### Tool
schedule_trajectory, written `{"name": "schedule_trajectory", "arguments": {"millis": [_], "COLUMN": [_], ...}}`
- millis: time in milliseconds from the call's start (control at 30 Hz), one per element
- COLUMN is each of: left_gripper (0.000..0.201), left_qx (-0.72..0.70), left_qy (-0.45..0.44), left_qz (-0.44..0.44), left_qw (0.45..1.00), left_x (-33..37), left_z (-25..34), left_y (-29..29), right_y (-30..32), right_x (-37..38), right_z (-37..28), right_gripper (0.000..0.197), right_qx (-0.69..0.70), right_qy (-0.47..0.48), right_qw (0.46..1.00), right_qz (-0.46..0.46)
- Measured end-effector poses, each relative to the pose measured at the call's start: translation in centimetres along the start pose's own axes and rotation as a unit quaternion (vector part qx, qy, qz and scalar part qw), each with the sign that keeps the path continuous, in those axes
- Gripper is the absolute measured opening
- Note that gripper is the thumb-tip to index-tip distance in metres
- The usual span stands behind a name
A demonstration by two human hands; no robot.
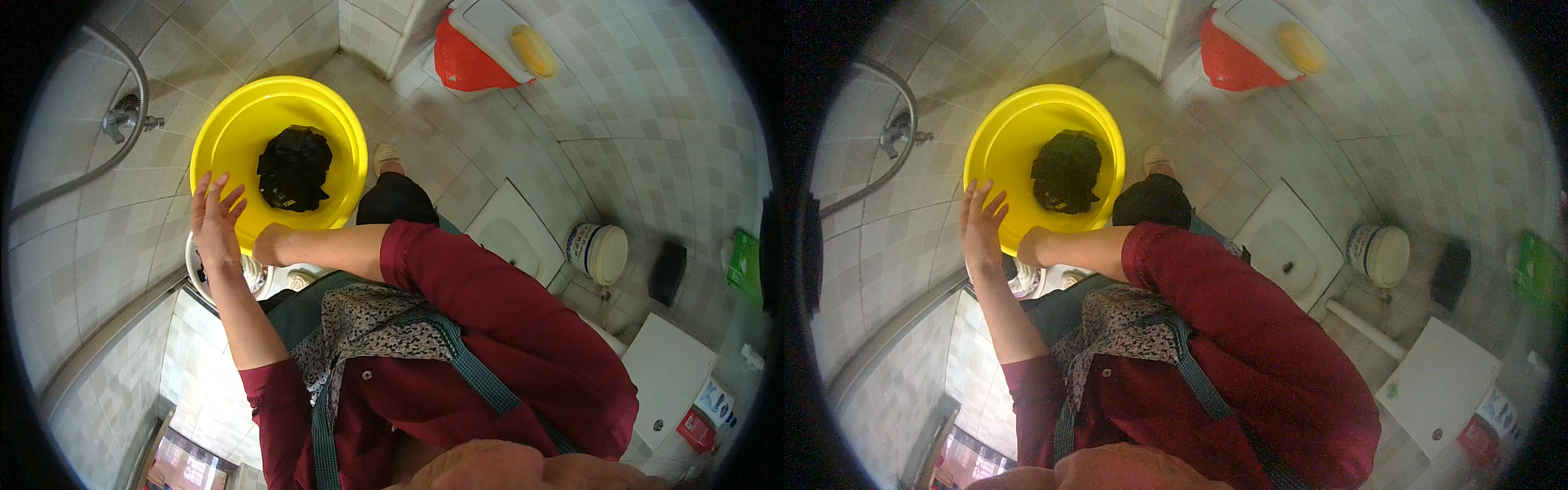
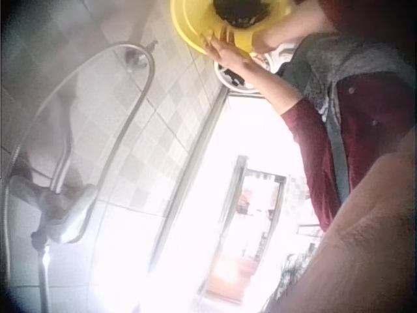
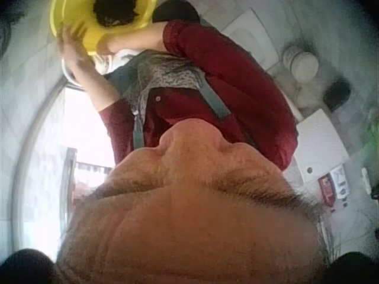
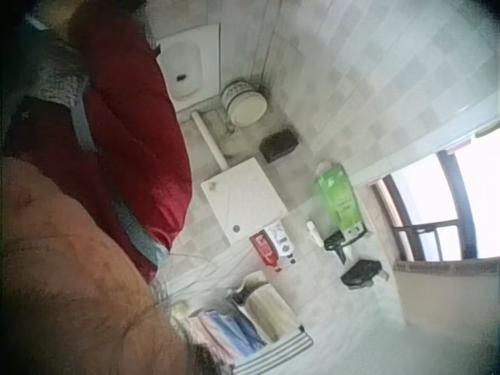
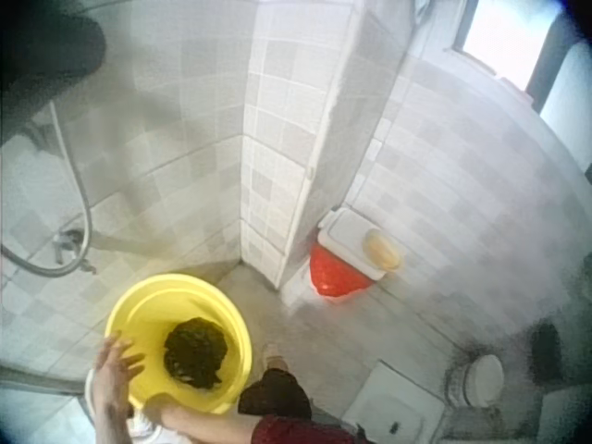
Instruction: The person washes several pieces of clothing in a yellow bucket under a running faucet, scrubbing and rinsing each item by hand before placing them into a separate white basin.
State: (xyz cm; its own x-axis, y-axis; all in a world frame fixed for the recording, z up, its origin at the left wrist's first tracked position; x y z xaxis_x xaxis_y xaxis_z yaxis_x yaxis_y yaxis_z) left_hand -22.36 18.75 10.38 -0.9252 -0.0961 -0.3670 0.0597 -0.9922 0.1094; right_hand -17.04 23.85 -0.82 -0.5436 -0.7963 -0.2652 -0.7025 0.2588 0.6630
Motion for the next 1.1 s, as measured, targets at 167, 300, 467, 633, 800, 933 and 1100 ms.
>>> {"name": "schedule_trajectory", "arguments": {"millis": [167, 300, 467, 633, 800, 933, 1100], "left_gripper": [0.043, 0.043, 0.046, 0.071, 0.069, 0.029, 0.014], "left_qx": [0.02, 0.061, 0.167, 0.497, 0.648, 0.533, -0.054], "left_qy": [-0.052, -0.064, 0.112, 0.034, 0.137, 0.059, -0.011], "left_qz": [0.009, 0.084, 0.183, 0.139, 0.081, 0.242, 0.264], "left_qw": [0.998, 0.992, 0.962, 0.856, 0.745, 0.809, 0.963], "left_x": [-0.2, 0.7, 4.5, 6.3, 7.5, 7.3, 5.0], "left_z": [0.9, -0.8, -14.5, -24.8, -25.6, -27.1, -18.7], "left_y": [6.0, 13.1, 24.2, 23.8, 19.9, 24.9, 29.1], "right_y": [1.0, 4.0, 3.8, 2.7, 3.2, 2.6, 3.8], "right_x": [1.3, 0.2, 0.8, 0.0, -1.1, -1.8, -2.5], "right_z": [0.1, -1.0, -1.1, 0.9, 2.9, 3.0, 4.0], "right_gripper": [0.029, 0.018, 0.021, 0.024, 0.023, 0.021, 0.02], "right_qx": [-0.003, -0.038, 0.016, 0.024, 0.024, 0.038, 0.031], "right_qy": [0.014, -0.04, -0.08, -0.086, -0.1, -0.095, -0.12], "right_qw": [0.997, 0.997, 0.993, 0.991, 0.99, 0.991, 0.99], "right_qz": [0.075, 0.051, 0.087, 0.102, 0.096, 0.081, 0.064]}}
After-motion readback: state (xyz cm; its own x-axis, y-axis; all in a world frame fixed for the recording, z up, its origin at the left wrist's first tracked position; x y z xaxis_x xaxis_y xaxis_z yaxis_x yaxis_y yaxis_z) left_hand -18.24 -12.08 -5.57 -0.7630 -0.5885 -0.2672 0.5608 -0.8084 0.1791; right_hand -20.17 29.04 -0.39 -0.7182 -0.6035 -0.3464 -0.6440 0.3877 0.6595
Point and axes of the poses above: each hand's wrist, its own x-axis towards the middle knuckle, its own y-axis out of the back of the hand, z = x × y, the point moved 2 cm from there along x, towards the middle knuckle, and after that the axes turned 12 degrees about x, right-handed, at the moved point
